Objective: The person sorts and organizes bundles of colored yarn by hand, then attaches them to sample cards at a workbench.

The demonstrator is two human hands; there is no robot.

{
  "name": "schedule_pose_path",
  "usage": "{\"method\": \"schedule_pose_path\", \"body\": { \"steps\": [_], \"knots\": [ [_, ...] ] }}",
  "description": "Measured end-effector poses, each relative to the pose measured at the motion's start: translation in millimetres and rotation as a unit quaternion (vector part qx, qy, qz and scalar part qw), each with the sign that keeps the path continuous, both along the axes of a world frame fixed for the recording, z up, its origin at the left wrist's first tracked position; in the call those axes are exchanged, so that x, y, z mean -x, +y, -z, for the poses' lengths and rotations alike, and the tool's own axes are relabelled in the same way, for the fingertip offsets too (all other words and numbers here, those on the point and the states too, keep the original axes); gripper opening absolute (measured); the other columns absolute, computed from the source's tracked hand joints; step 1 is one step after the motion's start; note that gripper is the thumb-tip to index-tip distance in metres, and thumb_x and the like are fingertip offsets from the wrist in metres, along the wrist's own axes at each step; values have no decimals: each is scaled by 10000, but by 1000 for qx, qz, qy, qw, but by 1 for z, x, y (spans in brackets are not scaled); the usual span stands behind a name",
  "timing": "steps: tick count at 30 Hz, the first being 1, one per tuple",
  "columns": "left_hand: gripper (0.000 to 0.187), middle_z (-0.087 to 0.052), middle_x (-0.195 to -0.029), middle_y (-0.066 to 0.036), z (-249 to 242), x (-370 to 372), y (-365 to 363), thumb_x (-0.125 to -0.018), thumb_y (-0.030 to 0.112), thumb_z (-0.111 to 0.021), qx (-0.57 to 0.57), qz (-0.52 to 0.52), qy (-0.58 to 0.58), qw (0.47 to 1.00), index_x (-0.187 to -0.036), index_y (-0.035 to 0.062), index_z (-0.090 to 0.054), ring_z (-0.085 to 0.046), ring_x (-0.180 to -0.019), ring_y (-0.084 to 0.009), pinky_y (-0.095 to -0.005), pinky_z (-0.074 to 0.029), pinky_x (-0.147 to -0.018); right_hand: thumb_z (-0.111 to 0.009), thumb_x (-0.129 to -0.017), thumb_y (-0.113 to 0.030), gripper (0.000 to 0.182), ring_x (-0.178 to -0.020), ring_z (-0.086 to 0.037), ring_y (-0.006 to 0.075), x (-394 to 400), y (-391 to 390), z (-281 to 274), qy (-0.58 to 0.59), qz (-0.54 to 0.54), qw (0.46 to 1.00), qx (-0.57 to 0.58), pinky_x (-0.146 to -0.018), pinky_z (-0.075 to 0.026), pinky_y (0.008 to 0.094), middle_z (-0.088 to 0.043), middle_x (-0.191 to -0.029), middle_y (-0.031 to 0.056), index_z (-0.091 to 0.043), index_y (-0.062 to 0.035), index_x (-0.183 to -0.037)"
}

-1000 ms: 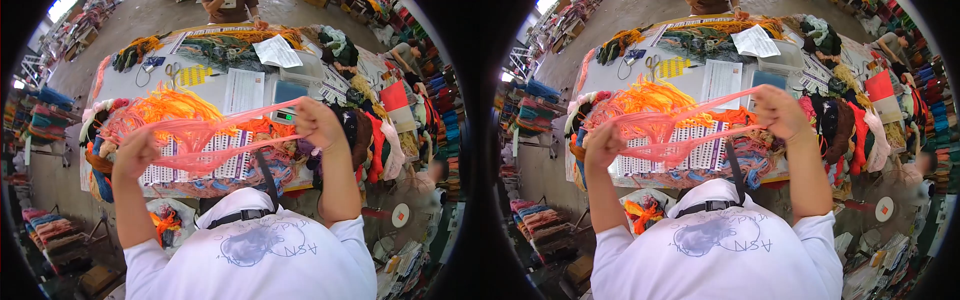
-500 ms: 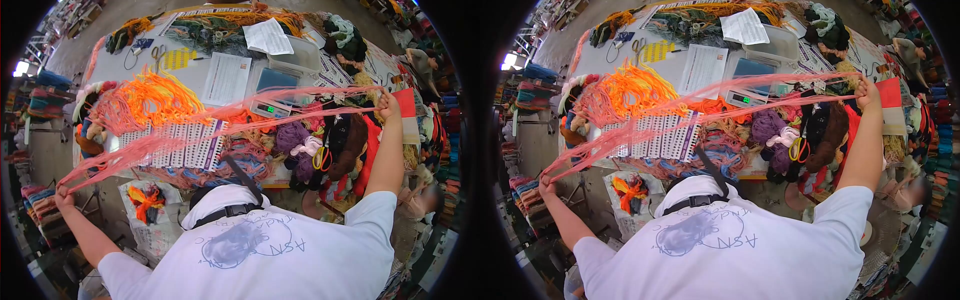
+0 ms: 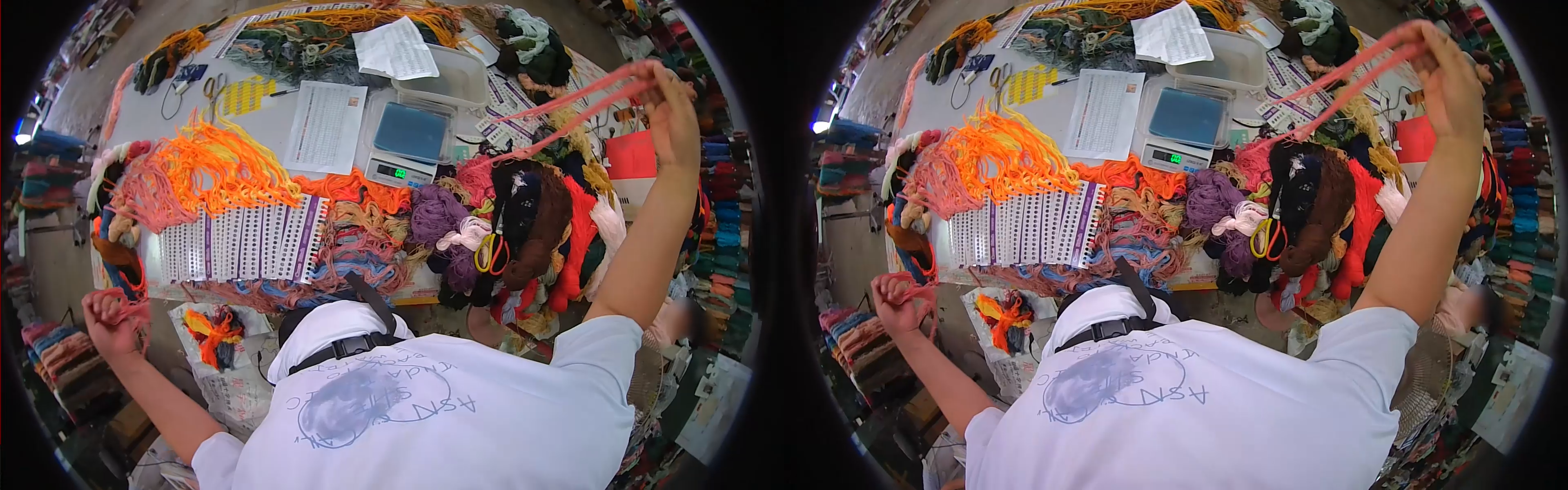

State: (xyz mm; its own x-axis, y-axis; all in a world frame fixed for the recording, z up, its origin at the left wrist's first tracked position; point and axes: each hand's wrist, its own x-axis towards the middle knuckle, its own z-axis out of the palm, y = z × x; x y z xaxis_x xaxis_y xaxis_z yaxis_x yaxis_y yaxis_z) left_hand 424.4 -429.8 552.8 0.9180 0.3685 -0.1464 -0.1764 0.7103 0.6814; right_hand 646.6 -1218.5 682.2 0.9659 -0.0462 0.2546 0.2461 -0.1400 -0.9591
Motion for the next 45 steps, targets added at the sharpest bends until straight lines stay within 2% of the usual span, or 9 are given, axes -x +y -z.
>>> {"method": "schedule_pose_path", "body": {
  "steps": [4,7,9,19,23,28,34,39,45],
  "knots": [
    [157,-354,-644,23,10,-36,-83,-937,169,-457,-16,36,4,999,-809,78,-445,-315,-534,-77,-211,-313,-493,-558,-890,-163,207,-879,-575,95,-4,25,-23,-67,139,985,75,-801,-434,232,-637,-968,45,-628,-19,-1021],
    [184,-354,-641,18,13,-51,-133,-953,215,-433,-53,48,15,997,-824,83,-439,-320,-526,-76,-211,-309,-488,-545,-893,-157,227,-881,-599,121,-8,56,-28,-76,78,991,74,-794,-457,229,-641,-982,72,-610,5,-1039],
    [190,-353,-636,14,19,-56,-153,-960,218,-417,-67,40,47,996,-823,88,-436,-328,-520,-77,-213,-309,-489,-560,-867,-181,154,-743,-617,153,2,119,-30,-73,70,992,69,-685,-497,252,-633,-779,62,-621,-41,-848],
    [218,-359,-608,20,50,-39,-177,-968,240,-394,-37,25,128,991,-809,99,-441,-341,-487,-72,-218,-317,-459,-511,-903,-166,182,-732,-619,123,-44,122,1,-97,-24,994,-48,-658,-504,207,-636,-818,68,-607,-14,-870],
    [225,-371,-609,20,56,-36,-183,-971,249,-386,-45,18,141,989,-815,100,-449,-347,-491,-73,-219,-319,-469,-511,-908,-143,221,-955,-614,185,-62,81,46,-22,-61,996,-57,-845,-486,258,-635,-1002,116,-595,16,-1037],
    [228,-375,-608,22,60,-42,-191,-974,244,-376,-51,13,174,983,-812,102,-451,-349,-496,-74,-226,-331,-481,-578,-873,-139,137,-813,-646,162,-48,74,120,10,15,996,-84,-734,-524,233,-654,-881,83,-626,-15,-906],
    [231,-378,-609,20,62,-58,-209,-971,250,-383,-65,35,196,978,-809,101,-451,-353,-497,-74,-224,-337,-484,-570,-851,-164,178,-635,-605,136,-60,107,310,136,109,985,14,-605,-483,250,-655,-737,90,-627,4,-862],
    [252,-366,-602,19,39,-73,-242,-972,265,-377,-91,83,188,974,-789,101,-431,-342,-481,-78,-222,-333,-478,-555,-840,-81,151,-639,-621,148,-32,128,439,397,183,890,-125,-554,-499,249,-639,-734,108,-584,49,-910],
    [276,-352,-595,14,21,-81,-267,-981,272,-342,-88,127,172,973,-779,96,-406,-325,-477,-79,-229,-326,-476,-583,-843,-212,332,-773,-624,210,25,123,451,493,246,801,-233,-597,-499,288,-599,-936,139,-520,38,-1053]
  ]
}}
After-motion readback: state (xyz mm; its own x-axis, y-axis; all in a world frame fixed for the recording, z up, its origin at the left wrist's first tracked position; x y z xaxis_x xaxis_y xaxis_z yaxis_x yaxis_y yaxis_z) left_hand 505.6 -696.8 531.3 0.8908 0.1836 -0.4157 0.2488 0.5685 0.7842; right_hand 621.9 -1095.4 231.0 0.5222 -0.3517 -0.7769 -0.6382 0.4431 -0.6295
